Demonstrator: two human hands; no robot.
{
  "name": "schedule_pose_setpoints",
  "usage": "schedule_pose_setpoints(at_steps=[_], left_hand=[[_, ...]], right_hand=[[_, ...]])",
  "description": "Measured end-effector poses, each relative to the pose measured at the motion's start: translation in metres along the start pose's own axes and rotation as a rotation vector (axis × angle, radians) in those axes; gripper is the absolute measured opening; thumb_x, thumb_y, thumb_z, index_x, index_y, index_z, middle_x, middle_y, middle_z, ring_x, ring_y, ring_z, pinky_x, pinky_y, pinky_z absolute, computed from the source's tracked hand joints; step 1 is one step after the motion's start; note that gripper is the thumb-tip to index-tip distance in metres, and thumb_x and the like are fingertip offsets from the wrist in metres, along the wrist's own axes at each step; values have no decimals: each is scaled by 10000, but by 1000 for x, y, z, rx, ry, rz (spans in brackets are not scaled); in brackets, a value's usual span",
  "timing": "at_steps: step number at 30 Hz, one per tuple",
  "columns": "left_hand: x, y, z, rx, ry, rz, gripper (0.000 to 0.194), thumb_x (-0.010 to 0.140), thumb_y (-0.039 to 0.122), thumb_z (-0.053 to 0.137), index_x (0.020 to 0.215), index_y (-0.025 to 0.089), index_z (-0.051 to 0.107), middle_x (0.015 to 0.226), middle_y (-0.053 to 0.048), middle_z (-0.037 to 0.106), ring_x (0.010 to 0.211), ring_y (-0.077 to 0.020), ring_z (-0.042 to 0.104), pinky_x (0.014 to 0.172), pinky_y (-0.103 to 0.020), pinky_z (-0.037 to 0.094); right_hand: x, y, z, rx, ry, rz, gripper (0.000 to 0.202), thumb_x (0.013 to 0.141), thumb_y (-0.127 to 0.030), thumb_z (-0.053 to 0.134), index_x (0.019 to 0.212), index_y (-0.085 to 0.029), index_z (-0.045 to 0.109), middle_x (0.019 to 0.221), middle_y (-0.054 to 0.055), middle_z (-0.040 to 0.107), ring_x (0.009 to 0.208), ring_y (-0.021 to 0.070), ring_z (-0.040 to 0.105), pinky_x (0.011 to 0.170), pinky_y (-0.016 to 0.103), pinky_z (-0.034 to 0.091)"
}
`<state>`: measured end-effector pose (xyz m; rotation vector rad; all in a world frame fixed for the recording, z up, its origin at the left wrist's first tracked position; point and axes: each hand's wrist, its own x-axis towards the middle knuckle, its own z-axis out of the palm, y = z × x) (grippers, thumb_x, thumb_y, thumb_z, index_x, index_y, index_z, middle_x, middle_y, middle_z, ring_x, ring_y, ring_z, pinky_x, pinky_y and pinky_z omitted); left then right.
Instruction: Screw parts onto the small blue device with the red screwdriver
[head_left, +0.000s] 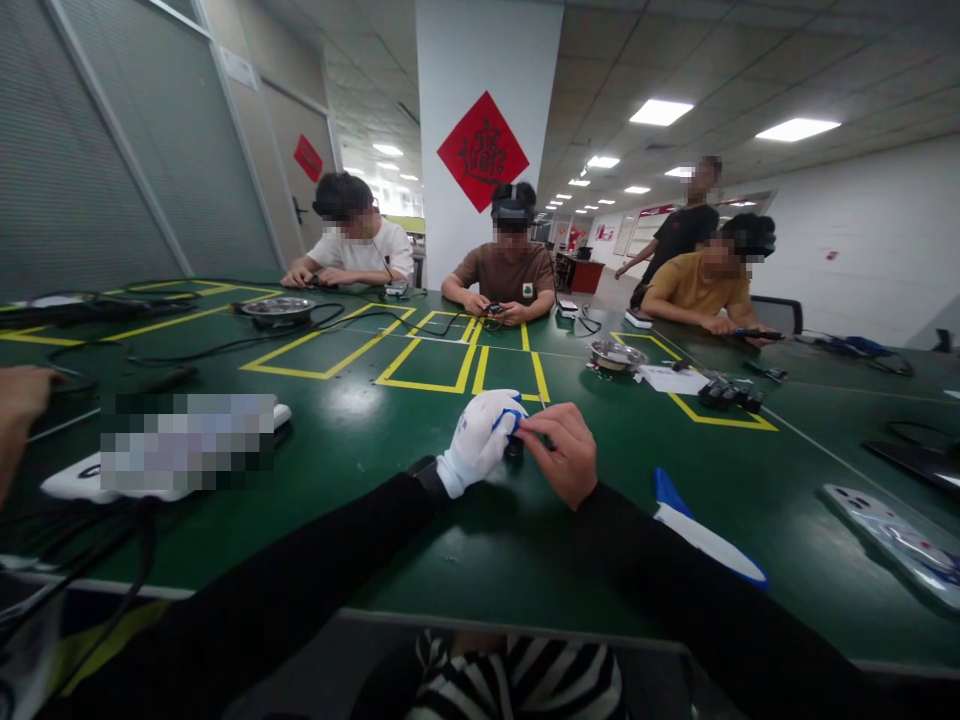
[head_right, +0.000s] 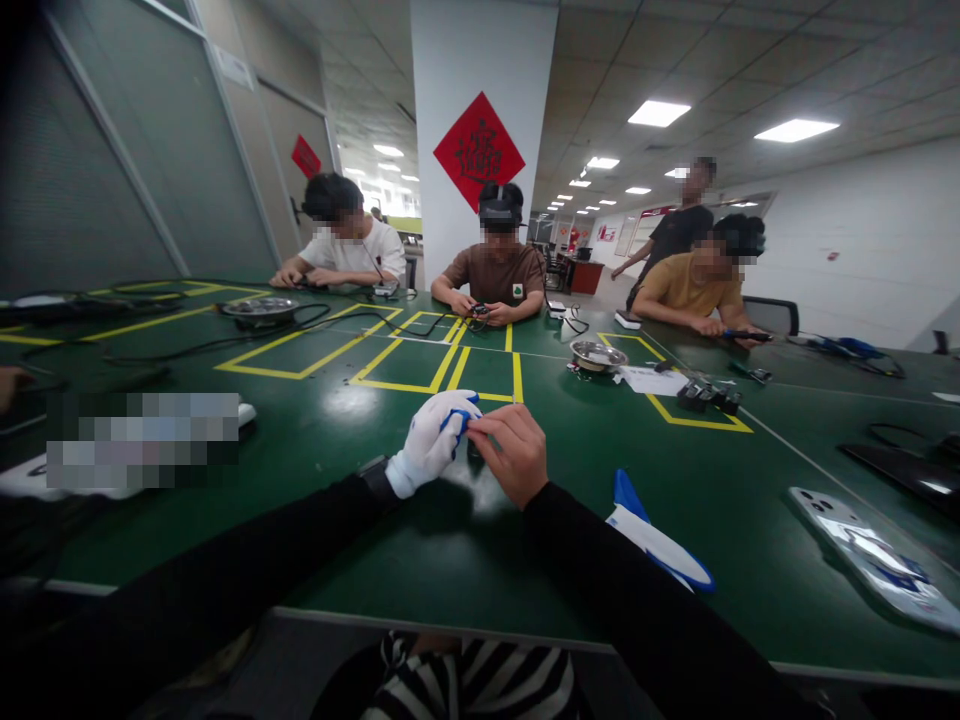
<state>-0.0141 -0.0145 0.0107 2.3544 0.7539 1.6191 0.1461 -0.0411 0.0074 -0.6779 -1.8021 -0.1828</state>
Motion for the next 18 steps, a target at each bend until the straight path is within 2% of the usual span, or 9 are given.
schedule_pose_setpoints(at_steps=[3,6,11,18], left_hand=[[1,-1,0,42,-49,2,256,881,268,397,892,200,643,934,-81,665,1100,-226,546,1012,-396,388],[1,-3,0,92,-80,18,235,868,264,421,890,196,645,938,-88,663,1110,-236,542,1014,-405,384],[0,-5,-1,97,-102,84,218,858,251,434,903,193,638,957,-92,659,1130,-237,532,1035,-415,365],[1,-2,-7,-32,-132,65,201,829,320,498,864,198,654,950,-94,662,1070,-252,564,1047,-435,352]], right_hand=[[0,0,1,6,0,79,69,808,-194,631,849,-246,652,801,35,637,791,193,591,705,355,502],[-1,1,0,12,-27,84,50,817,-190,612,841,-230,630,809,38,615,793,182,586,699,337,502],[-1,6,-2,3,-61,-39,93,807,-170,612,873,-235,618,847,39,640,802,176,603,704,333,504],[-2,11,-9,-154,-163,-274,190,806,-173,613,971,-267,626,946,28,701,825,187,625,748,358,495]])
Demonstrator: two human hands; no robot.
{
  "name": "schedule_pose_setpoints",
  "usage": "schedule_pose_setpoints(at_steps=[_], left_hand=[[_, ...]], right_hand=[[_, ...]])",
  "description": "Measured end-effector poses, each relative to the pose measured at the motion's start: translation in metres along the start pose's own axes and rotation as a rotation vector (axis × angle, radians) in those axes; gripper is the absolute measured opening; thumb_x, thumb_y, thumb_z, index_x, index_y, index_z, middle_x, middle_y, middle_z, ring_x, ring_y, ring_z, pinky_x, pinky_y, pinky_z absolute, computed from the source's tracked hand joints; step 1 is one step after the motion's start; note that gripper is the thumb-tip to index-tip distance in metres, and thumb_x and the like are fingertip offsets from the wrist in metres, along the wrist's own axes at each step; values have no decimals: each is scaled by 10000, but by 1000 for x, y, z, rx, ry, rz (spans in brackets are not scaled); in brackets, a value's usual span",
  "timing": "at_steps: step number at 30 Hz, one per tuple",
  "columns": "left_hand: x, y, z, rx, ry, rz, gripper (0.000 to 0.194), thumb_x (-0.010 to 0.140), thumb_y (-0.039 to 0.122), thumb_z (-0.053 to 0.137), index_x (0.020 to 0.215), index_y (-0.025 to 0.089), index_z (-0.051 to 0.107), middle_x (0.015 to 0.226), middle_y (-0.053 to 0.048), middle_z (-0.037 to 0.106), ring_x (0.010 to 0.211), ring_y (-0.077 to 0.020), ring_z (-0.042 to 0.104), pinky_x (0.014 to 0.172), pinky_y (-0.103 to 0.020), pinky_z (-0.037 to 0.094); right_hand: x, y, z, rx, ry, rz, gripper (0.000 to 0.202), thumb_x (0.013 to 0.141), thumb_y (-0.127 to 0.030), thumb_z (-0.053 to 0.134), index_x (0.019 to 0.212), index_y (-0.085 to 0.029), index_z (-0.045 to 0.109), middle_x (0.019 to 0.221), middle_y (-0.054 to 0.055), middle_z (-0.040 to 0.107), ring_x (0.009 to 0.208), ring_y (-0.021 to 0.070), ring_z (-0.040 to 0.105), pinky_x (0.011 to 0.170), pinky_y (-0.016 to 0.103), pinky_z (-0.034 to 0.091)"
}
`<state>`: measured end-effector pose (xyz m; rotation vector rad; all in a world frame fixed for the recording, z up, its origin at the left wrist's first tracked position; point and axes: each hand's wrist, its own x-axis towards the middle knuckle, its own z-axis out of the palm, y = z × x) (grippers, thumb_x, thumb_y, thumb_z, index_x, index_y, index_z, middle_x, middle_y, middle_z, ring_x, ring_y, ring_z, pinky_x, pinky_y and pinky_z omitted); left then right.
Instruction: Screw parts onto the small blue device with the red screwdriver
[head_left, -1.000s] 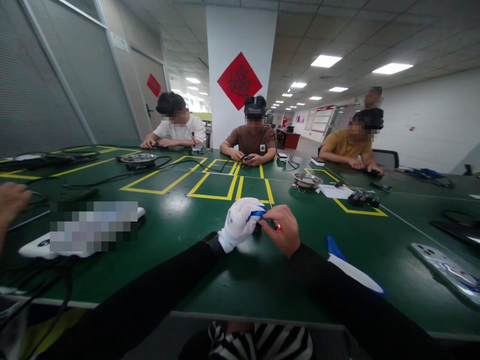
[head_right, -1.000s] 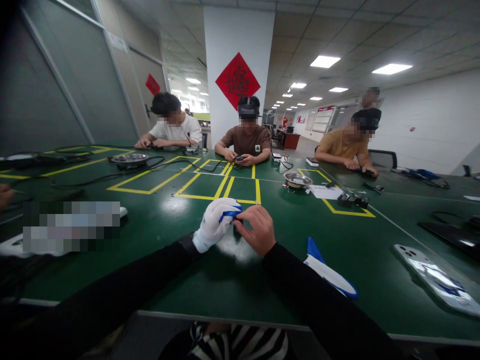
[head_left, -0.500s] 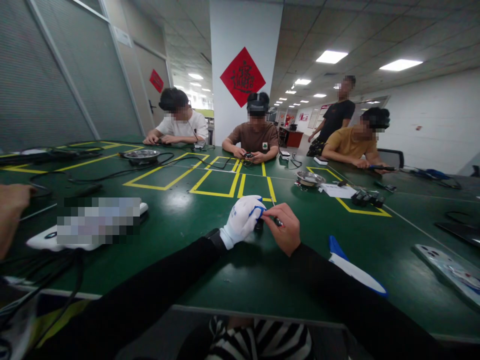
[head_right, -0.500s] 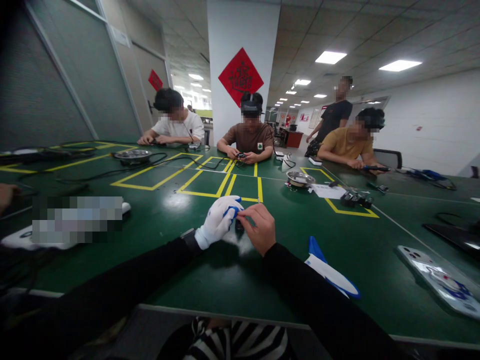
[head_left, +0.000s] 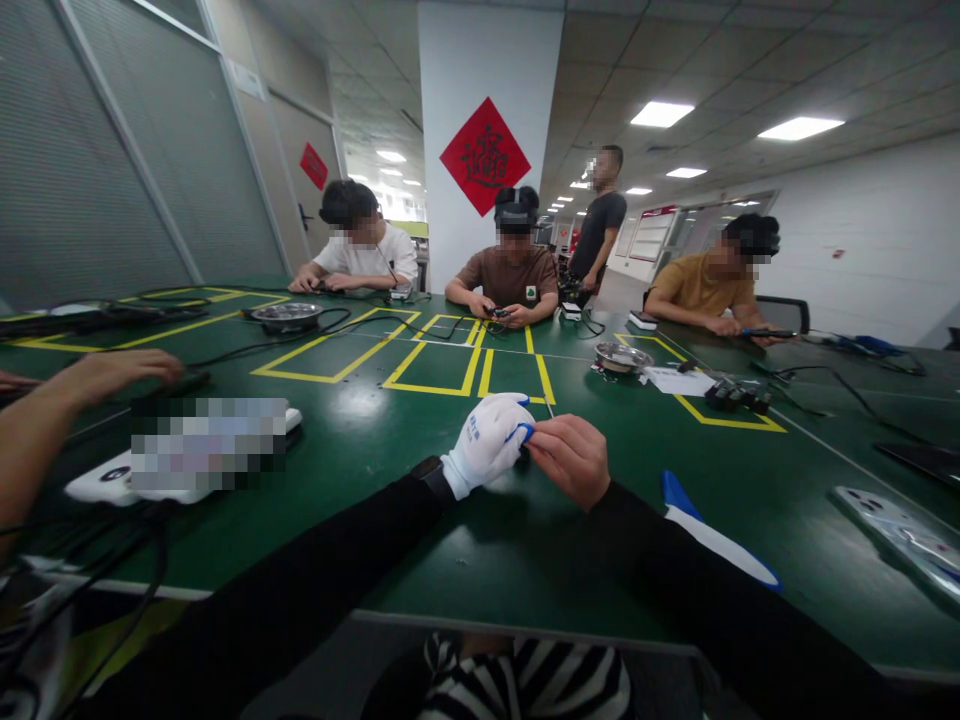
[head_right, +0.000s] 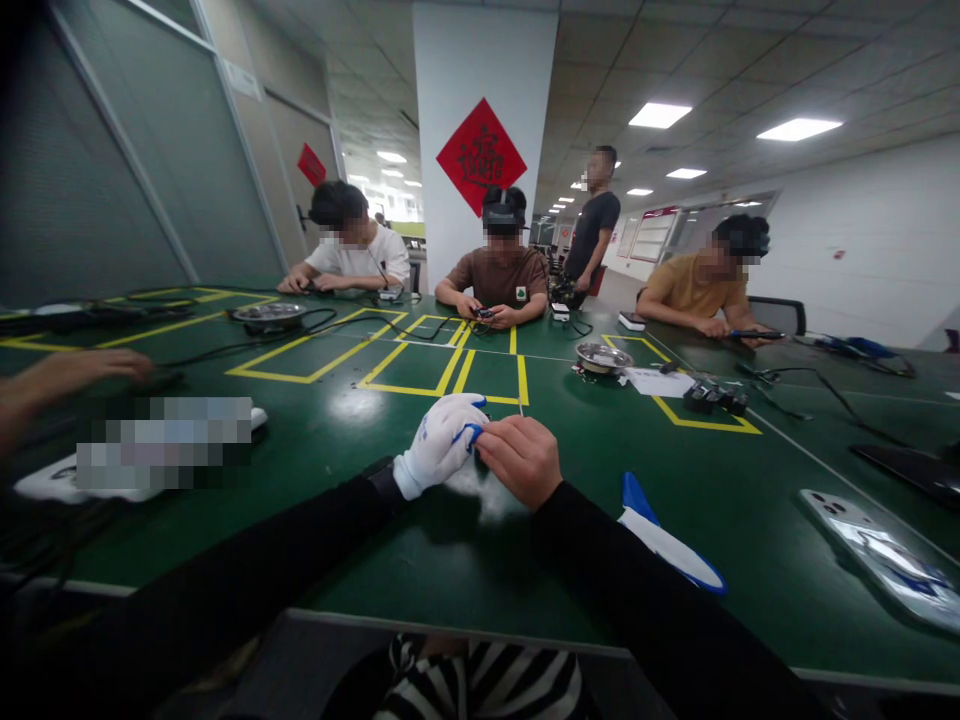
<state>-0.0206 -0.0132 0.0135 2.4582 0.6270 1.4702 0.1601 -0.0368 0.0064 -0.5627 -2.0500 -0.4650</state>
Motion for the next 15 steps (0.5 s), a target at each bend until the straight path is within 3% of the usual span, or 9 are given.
schedule_pose_setpoints(at_steps=[3,5,11,13,15], left_hand=[[0,1,0,-43,-27,-14,201,810,355,529,847,207,660,934,-83,668,1038,-254,577,1054,-441,344],[0,0,0,-19,-2,-8,198,807,354,528,842,211,660,922,-76,670,1019,-252,581,1047,-439,349],[3,-13,-22,177,342,-90,178,824,302,503,887,195,631,916,-76,625,927,-229,571,921,-393,418],[3,-18,-30,157,417,-182,235,810,307,534,997,181,600,975,-78,593,862,-198,570,859,-355,447],[4,-21,-34,67,375,-266,368,769,324,597,1106,182,558,1051,-79,571,797,-166,572,805,-326,468]], right_hand=[[0,-3,1,-14,-24,-24,191,817,-178,592,983,-269,618,941,30,699,837,187,625,766,359,490],[1,-7,3,17,-14,37,148,829,-186,569,950,-265,603,923,33,687,837,184,623,767,356,488],[6,-5,6,93,145,516,46,879,-223,474,914,-216,504,914,64,603,869,191,572,780,350,462],[4,1,5,86,82,610,73,888,-257,453,894,-207,505,893,61,582,840,192,551,771,342,447],[3,8,4,97,-14,646,102,888,-279,445,872,-202,510,858,50,568,805,188,536,754,328,436]])
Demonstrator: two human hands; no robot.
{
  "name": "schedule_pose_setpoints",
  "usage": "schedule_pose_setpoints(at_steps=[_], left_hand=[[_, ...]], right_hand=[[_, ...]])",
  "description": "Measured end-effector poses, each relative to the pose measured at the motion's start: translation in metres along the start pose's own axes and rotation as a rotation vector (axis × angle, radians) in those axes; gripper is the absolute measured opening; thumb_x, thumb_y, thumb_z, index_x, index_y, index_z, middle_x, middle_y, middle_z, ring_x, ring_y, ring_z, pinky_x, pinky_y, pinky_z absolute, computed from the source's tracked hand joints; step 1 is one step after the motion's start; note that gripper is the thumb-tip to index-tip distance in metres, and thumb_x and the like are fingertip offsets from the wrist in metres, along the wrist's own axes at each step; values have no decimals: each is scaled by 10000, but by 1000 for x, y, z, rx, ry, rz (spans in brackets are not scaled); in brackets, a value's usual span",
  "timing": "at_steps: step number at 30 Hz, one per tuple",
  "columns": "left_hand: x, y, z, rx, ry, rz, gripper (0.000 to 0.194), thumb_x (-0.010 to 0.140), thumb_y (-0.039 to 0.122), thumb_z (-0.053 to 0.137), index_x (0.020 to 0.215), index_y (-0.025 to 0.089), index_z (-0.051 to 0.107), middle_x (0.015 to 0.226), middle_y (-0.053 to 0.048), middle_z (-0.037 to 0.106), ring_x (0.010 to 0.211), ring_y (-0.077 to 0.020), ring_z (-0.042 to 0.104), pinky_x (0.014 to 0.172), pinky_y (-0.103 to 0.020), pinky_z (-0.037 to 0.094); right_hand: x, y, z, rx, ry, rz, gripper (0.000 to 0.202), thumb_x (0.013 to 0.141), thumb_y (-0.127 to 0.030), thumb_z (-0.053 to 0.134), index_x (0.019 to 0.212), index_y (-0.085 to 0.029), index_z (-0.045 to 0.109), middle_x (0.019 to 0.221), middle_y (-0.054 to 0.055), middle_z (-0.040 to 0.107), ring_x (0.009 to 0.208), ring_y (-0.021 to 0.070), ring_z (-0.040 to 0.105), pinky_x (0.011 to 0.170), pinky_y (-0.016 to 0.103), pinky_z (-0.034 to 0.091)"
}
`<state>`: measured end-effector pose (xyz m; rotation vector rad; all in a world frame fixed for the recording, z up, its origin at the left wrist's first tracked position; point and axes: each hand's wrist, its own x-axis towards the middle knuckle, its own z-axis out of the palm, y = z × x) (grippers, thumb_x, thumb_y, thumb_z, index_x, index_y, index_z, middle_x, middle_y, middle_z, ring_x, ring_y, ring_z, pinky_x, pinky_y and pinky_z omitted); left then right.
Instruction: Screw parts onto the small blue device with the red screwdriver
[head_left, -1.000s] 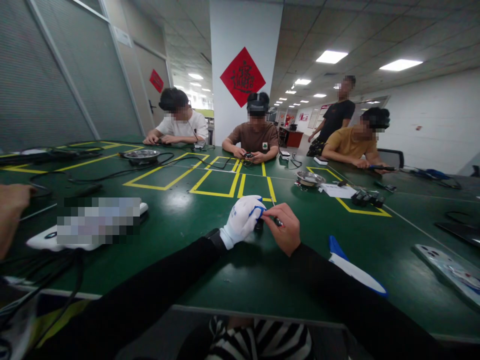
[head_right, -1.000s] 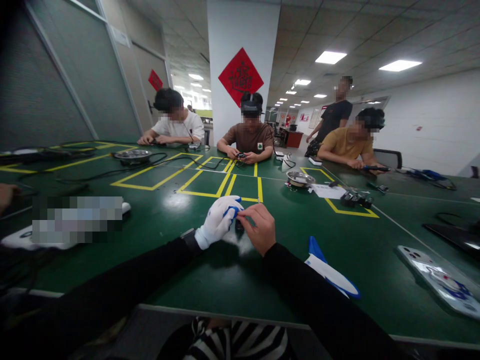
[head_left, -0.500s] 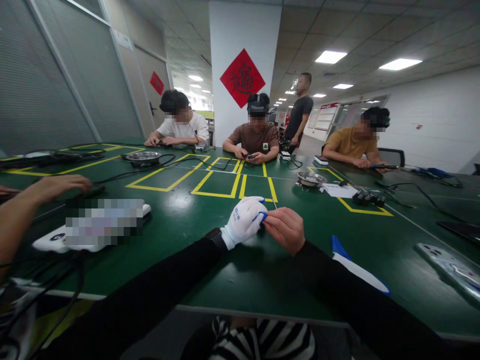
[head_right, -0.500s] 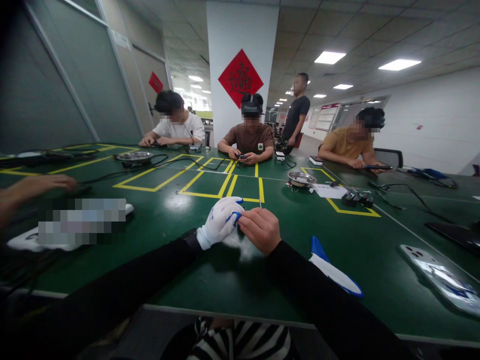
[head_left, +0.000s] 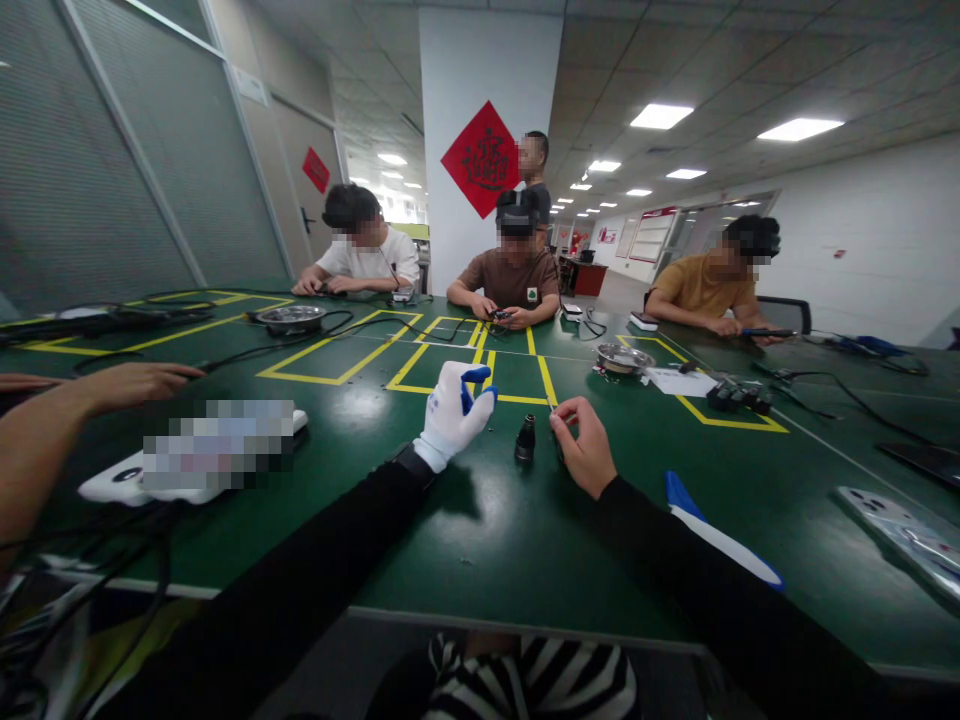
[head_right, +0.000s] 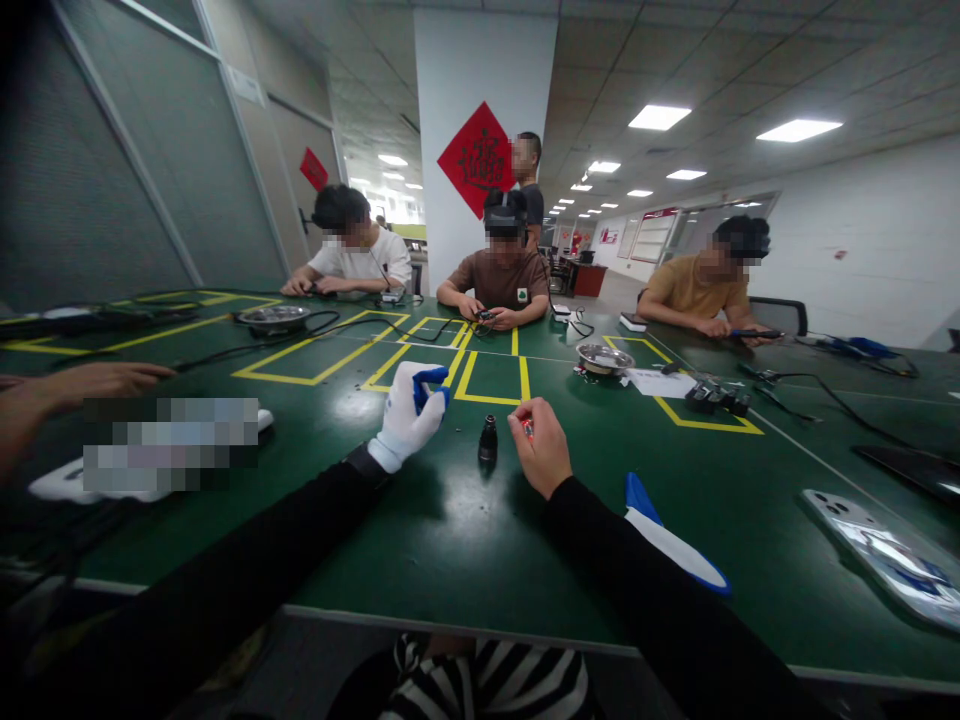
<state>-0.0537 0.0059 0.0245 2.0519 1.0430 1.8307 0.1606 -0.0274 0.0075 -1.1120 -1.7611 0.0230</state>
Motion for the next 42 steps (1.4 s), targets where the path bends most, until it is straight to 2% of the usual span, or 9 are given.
schedule_pose_setpoints(at_steps=[2,6,8,11,14,22,33,37,42], left_hand=[[0,0,2,-101,-164,-54,540,700,334,676,1199,201,520,1129,-85,556,813,-169,588,800,-326,482],[-5,0,15,-158,-456,7,856,520,329,813,1303,229,484,1286,-110,519,1151,-302,510,1020,-420,376],[-9,-1,22,-111,-531,41,904,494,337,829,1321,226,480,1305,-119,524,1216,-339,461,1069,-450,314],[-16,-7,31,-120,-614,45,790,577,341,786,1305,222,502,1266,-111,571,1189,-327,503,1052,-443,342],[-20,-13,38,-142,-633,32,658,638,309,747,1259,227,547,1244,-90,597,1174,-298,527,1051,-419,353],[-18,-17,38,-89,-628,34,589,623,263,756,1191,251,601,1161,-61,649,1093,-287,580,1008,-403,397],[-19,-21,40,111,-669,88,663,663,275,728,1283,193,507,1249,-85,592,1160,-268,536,1032,-407,384],[-19,-25,40,146,-661,72,681,666,293,731,1297,191,494,1265,-91,583,1178,-268,529,1040,-406,383],[-20,-25,40,137,-665,63,699,678,319,726,1318,194,473,1293,-90,565,1201,-254,515,1058,-394,370]], right_hand=[[2,4,-1,-11,-93,1,104,882,-278,447,851,-201,509,835,42,559,780,182,526,734,312,428],[4,3,-3,-47,-239,-50,60,864,-241,460,849,-205,506,821,29,558,751,170,520,696,287,414],[4,1,-4,-76,-311,-96,36,853,-222,478,851,-208,511,816,23,565,743,165,524,686,278,409],[2,-2,-5,-138,-413,-175,19,842,-210,510,827,-210,521,794,15,576,729,161,528,679,272,399],[1,-3,-5,-198,-453,-233,34,846,-211,519,815,-208,532,777,15,584,723,163,529,678,273,392],[3,-3,-7,-286,-434,-299,61,859,-220,521,821,-205,566,834,37,605,768,169,543,691,274,391],[5,-6,-6,-531,-384,-515,163,887,-242,480,817,-171,609,802,60,637,775,180,521,731,324,307],[4,-6,-4,-535,-334,-494,189,887,-239,487,760,-176,612,760,46,638,753,173,517,718,323,293],[6,-3,-5,-404,-326,-375,101,836,-212,574,751,-191,624,768,19,653,773,162,546,772,311,304]])
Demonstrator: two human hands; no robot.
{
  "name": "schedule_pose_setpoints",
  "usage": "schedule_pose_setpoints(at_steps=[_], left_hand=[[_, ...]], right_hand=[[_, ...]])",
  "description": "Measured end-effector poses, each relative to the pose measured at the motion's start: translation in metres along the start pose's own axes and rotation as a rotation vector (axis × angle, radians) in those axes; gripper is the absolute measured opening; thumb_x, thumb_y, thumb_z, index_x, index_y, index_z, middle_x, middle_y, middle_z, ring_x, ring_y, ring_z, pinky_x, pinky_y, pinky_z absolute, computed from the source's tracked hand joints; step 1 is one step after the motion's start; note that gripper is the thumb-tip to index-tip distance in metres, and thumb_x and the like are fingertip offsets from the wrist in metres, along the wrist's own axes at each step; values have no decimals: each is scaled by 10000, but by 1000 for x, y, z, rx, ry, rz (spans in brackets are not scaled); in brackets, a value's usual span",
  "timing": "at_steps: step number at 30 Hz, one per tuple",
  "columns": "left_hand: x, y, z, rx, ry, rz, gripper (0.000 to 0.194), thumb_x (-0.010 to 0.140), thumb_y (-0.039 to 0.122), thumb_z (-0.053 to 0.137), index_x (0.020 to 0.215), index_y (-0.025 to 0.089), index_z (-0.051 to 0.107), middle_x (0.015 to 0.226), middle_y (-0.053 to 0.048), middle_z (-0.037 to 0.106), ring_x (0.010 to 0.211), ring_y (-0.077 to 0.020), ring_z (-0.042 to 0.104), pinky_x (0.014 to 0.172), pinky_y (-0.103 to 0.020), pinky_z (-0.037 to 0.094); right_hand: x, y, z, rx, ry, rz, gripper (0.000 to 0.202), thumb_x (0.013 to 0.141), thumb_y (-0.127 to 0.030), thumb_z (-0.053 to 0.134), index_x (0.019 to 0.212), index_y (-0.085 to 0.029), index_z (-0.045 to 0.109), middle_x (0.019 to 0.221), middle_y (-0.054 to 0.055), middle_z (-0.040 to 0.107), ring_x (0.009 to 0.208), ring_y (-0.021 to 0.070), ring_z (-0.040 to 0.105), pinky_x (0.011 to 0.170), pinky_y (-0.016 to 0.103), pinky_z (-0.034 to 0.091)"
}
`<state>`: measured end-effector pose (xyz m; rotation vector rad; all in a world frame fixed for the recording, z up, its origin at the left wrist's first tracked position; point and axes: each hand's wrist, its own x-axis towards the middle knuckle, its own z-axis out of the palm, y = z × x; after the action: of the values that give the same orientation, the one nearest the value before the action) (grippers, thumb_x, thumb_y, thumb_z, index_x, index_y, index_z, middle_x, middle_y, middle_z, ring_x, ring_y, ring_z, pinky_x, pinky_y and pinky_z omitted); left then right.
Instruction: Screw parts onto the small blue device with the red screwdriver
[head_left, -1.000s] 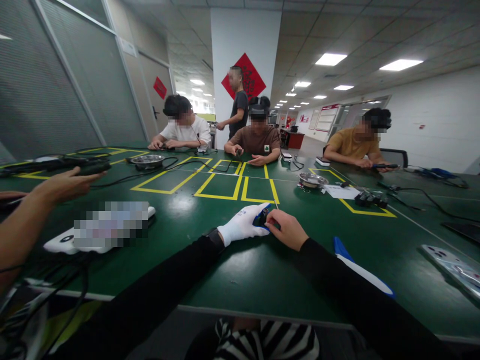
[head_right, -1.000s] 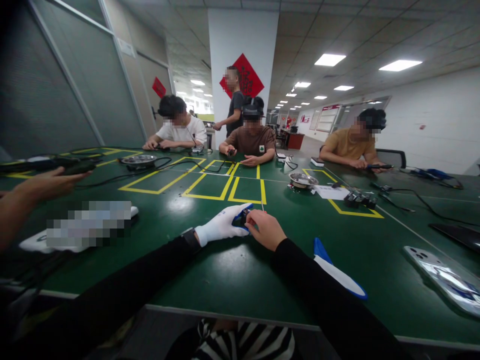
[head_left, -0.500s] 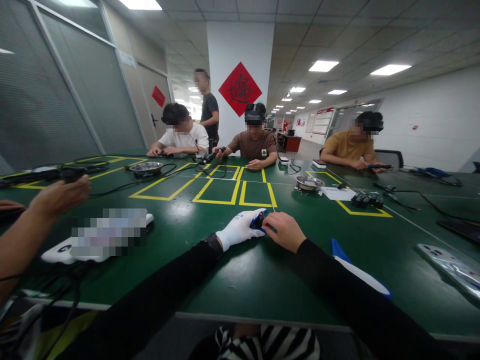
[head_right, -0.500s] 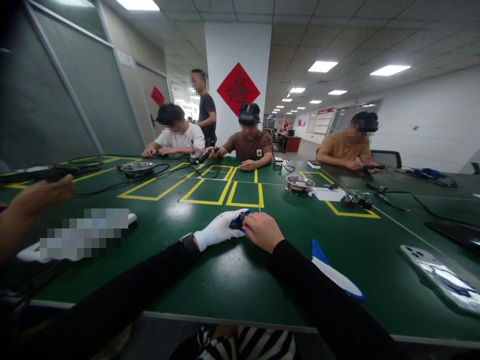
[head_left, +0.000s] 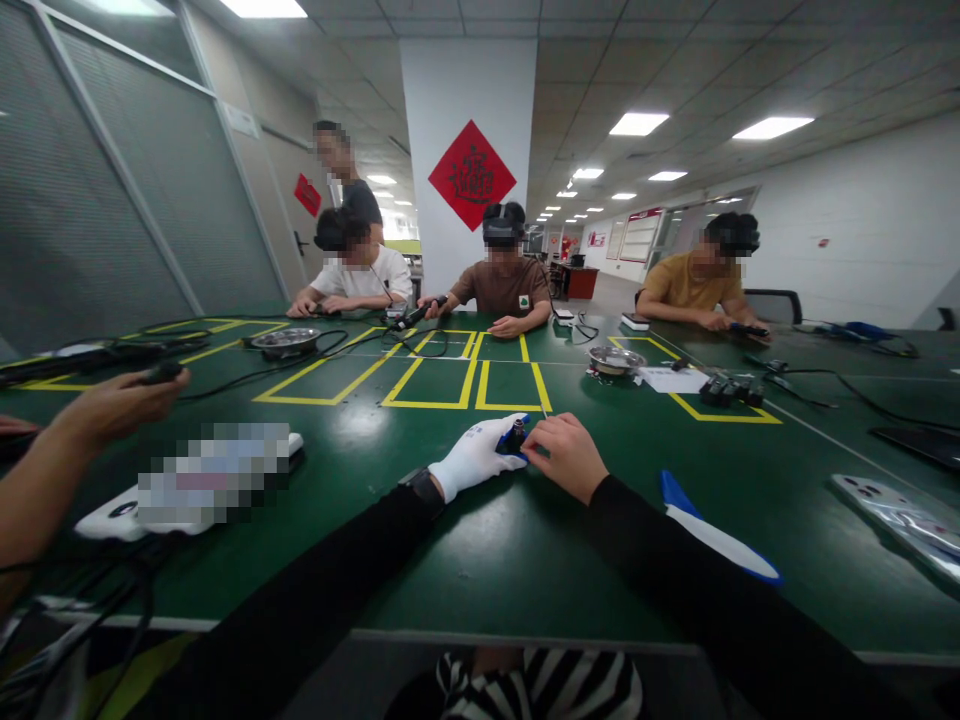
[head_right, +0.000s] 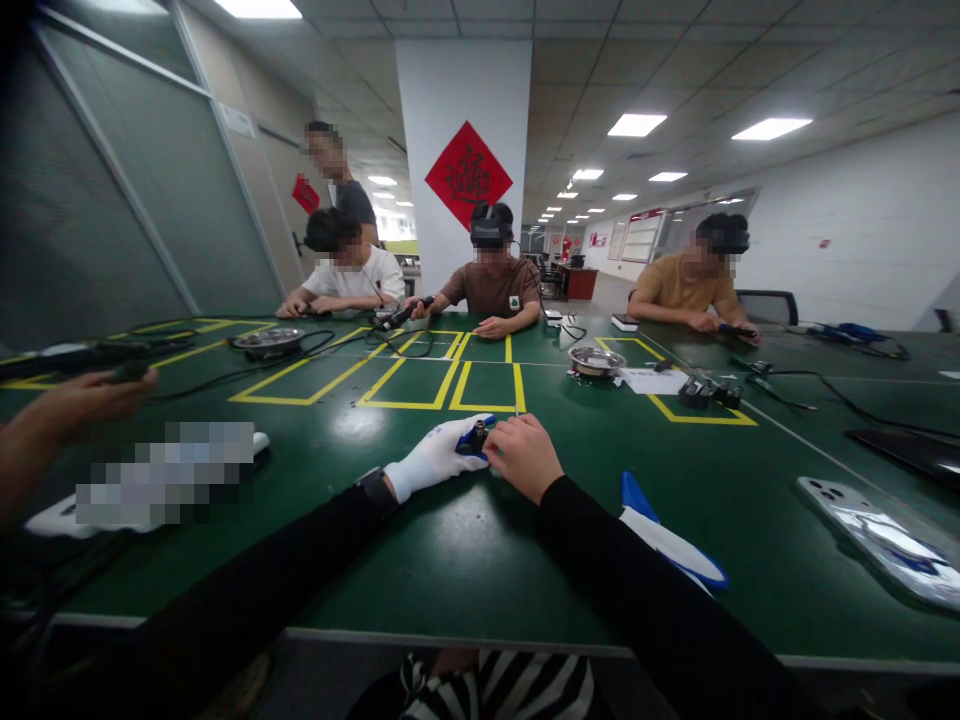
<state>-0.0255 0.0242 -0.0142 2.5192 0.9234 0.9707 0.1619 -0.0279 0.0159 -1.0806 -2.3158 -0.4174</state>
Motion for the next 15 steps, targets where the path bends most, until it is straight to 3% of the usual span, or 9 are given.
schedule_pose_setpoints(at_steps=[7,12,15], left_hand=[[0,5,-3,-7,-16,-4,663,692,339,715,1299,192,494,1286,-90,570,1201,-258,512,1057,-393,365],[-2,18,-6,-64,-26,-61,571,768,428,627,1280,201,516,1222,-68,615,1129,-237,564,1009,-361,412],[-4,25,-6,-53,1,-136,548,812,480,551,1279,194,524,1208,-77,623,1103,-240,578,973,-355,439]], right_hand=[[1,3,-1,120,-9,62,77,821,-232,594,767,-188,625,765,18,648,785,162,564,791,303,324],[0,8,-1,145,64,376,138,861,-289,508,896,-192,600,828,27,614,755,159,555,697,269,366],[-4,17,3,152,-23,557,336,816,-355,553,1099,-174,541,951,58,591,750,164,566,654,261,386]])
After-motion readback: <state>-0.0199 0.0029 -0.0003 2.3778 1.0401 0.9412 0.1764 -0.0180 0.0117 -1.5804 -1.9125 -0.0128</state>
